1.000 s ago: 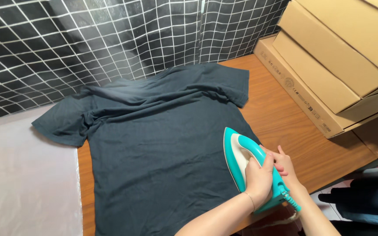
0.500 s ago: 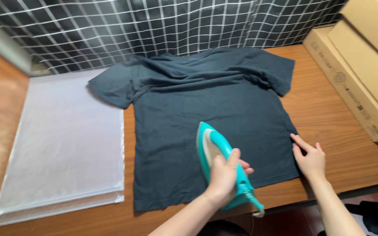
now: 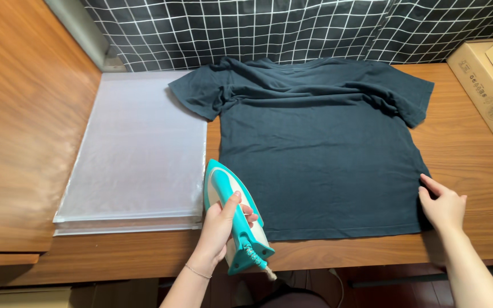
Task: The person removes a black t-shirt from a hanger, lays it on a table, and irons both the front and back using a steam iron. After ironing, the person folds the t-shirt neatly on the table.
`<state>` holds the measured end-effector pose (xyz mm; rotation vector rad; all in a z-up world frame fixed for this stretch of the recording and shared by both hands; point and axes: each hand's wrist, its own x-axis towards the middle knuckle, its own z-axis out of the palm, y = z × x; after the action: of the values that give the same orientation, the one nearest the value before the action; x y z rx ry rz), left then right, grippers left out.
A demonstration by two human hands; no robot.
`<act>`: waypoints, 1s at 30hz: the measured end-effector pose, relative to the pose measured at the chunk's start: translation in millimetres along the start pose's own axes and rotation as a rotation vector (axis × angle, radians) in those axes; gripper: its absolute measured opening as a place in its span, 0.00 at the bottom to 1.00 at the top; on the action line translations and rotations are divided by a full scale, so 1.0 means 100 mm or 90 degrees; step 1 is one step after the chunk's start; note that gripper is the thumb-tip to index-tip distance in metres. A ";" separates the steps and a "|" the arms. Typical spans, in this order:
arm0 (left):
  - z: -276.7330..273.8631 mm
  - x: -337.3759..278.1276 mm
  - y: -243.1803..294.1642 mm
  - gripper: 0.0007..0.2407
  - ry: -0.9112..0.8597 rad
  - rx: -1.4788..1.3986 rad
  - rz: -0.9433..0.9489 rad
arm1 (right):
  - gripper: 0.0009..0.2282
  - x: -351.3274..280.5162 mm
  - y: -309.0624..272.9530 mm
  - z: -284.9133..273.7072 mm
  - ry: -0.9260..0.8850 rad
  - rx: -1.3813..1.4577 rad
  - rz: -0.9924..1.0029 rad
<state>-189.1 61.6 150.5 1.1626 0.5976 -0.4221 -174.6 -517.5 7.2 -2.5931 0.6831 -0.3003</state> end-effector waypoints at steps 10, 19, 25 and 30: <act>-0.24 0.04 -0.21 0.17 0.067 0.138 0.087 | 0.13 -1.57 -3.55 -0.31 -0.294 0.240 -0.080; -1.07 0.29 -0.76 0.14 0.196 0.117 0.170 | 0.14 -2.23 -4.50 0.28 -0.719 0.605 0.079; -1.18 0.19 -0.77 0.08 0.210 0.062 0.156 | 0.07 -2.18 -4.44 -0.15 -0.575 0.458 0.030; -1.06 0.25 -0.67 0.08 0.176 0.157 0.132 | 0.07 -1.77 -3.98 -0.76 -0.435 0.296 -0.018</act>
<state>-233.0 137.8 56.7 1.5186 0.6676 -0.1604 -184.0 -142.9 242.6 -2.0566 0.2813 0.3705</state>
